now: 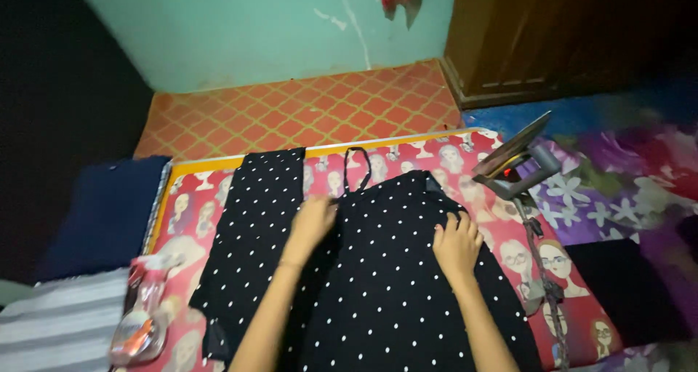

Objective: The person is ironing a black polka-dot garment on a padded surface using an iron and a spray bottle.

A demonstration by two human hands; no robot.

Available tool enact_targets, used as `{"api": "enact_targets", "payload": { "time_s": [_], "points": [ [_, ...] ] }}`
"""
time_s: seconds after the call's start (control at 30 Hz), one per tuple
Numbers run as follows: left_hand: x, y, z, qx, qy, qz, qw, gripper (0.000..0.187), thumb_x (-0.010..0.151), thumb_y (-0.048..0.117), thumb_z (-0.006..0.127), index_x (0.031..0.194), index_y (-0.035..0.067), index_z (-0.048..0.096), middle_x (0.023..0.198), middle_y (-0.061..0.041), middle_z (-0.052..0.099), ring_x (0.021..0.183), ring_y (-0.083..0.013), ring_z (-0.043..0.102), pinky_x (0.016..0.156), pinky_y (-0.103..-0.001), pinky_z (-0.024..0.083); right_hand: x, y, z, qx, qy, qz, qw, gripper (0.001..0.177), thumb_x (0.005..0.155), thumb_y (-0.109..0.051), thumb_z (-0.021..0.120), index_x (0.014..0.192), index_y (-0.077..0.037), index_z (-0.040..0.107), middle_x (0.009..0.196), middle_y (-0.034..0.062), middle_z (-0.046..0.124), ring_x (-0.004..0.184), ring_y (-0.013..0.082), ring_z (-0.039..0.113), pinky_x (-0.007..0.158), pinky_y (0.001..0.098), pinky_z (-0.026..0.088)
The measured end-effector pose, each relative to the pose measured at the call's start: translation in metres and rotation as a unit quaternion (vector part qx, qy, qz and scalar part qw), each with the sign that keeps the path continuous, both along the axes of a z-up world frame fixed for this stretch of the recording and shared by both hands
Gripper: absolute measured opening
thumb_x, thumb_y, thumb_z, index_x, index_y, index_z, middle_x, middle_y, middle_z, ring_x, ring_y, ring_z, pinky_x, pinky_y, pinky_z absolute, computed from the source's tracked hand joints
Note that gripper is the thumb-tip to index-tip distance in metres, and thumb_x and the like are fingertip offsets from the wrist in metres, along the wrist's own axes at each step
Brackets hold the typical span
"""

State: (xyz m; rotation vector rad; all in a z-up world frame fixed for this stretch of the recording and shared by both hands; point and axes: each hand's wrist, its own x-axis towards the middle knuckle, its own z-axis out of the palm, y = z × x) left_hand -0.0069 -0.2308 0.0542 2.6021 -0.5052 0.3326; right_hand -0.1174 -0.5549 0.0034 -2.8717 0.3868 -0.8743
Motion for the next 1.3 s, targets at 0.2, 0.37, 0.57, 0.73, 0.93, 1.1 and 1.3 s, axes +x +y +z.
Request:
{"api": "enact_targets", "payload": {
  "time_s": [0.2,0.37,0.57,0.73,0.93,1.1,1.3],
  "points": [
    [0.102,-0.157,-0.065,-0.133,0.007,-0.162,0.978,0.023,0.095,0.023,0.066,0.110,0.008,0.073,0.103,-0.019,0.069,0.099,-0.0400,0.066,0.086,-0.048,0.054,-0.003,0.004,0.013,0.018,0.007,0.008,1.000,0.042,0.090,-0.032,0.066,0.123,-0.006,0.065,0.132,0.0159,0.061,0.117,0.0354,0.058,0.095,0.0512,0.045],
    [0.132,-0.215,-0.077,-0.115,0.042,-0.192,0.974,0.033,0.086,0.034,0.074,0.108,0.009,0.075,0.098,-0.020,0.068,0.094,-0.0411,0.066,0.080,-0.050,0.052,-0.001,0.004,0.019,0.032,0.024,0.007,0.999,0.043,0.088,-0.031,0.066,0.123,-0.006,0.065,0.131,0.0160,0.060,0.118,0.0343,0.057,0.095,0.0508,0.045],
    [0.145,-0.245,-0.098,-0.099,0.066,-0.068,0.991,0.029,0.091,0.036,0.073,0.095,0.008,0.069,0.086,-0.014,0.071,0.088,-0.0371,0.071,0.078,-0.049,0.052,0.001,0.004,0.017,0.038,0.034,-0.001,0.999,0.044,0.089,-0.032,0.065,0.124,-0.006,0.064,0.132,0.0153,0.060,0.118,0.0335,0.056,0.097,0.0499,0.044],
    [0.133,-0.260,-0.103,-0.029,-0.099,-0.030,0.994,0.024,0.089,0.024,0.073,0.100,0.008,0.060,0.094,-0.012,0.068,0.092,-0.0323,0.067,0.081,-0.053,0.044,0.000,0.006,0.019,0.046,0.040,-0.022,0.998,0.048,0.088,-0.036,0.065,0.128,-0.010,0.063,0.141,0.0220,0.054,0.127,0.0386,0.050,0.099,0.0543,0.039],
    [0.130,-0.264,-0.097,0.075,-0.164,0.001,0.984,0.024,0.093,0.017,0.064,0.117,0.013,0.062,0.100,-0.006,0.062,0.098,-0.0256,0.065,0.091,-0.056,0.044,0.002,0.004,0.021,0.047,0.061,-0.016,0.997,0.055,0.091,-0.044,0.061,0.135,-0.010,0.060,0.145,0.0278,0.049,0.134,0.0415,0.045,0.100,0.0547,0.038],
    [0.109,-0.236,-0.052,0.035,-0.166,-0.010,0.985,0.027,0.091,0.021,0.062,0.118,0.014,0.063,0.104,-0.009,0.063,0.099,-0.0271,0.064,0.091,-0.060,0.042,0.002,0.003,0.015,0.023,0.051,-0.019,0.998,0.057,0.090,-0.046,0.060,0.135,-0.011,0.060,0.145,0.0281,0.049,0.134,0.0414,0.045,0.100,0.0562,0.038],
    [0.001,-0.106,-0.001,-0.066,-0.165,0.023,0.984,0.027,0.092,0.019,0.067,0.115,0.004,0.066,0.115,-0.017,0.065,0.103,-0.0353,0.063,0.088,-0.049,0.047,0.001,0.000,0.005,0.016,0.044,-0.018,0.999,0.056,0.090,-0.047,0.059,0.136,-0.013,0.061,0.146,0.0281,0.050,0.134,0.0420,0.047,0.099,0.0575,0.040]
  ]
}}
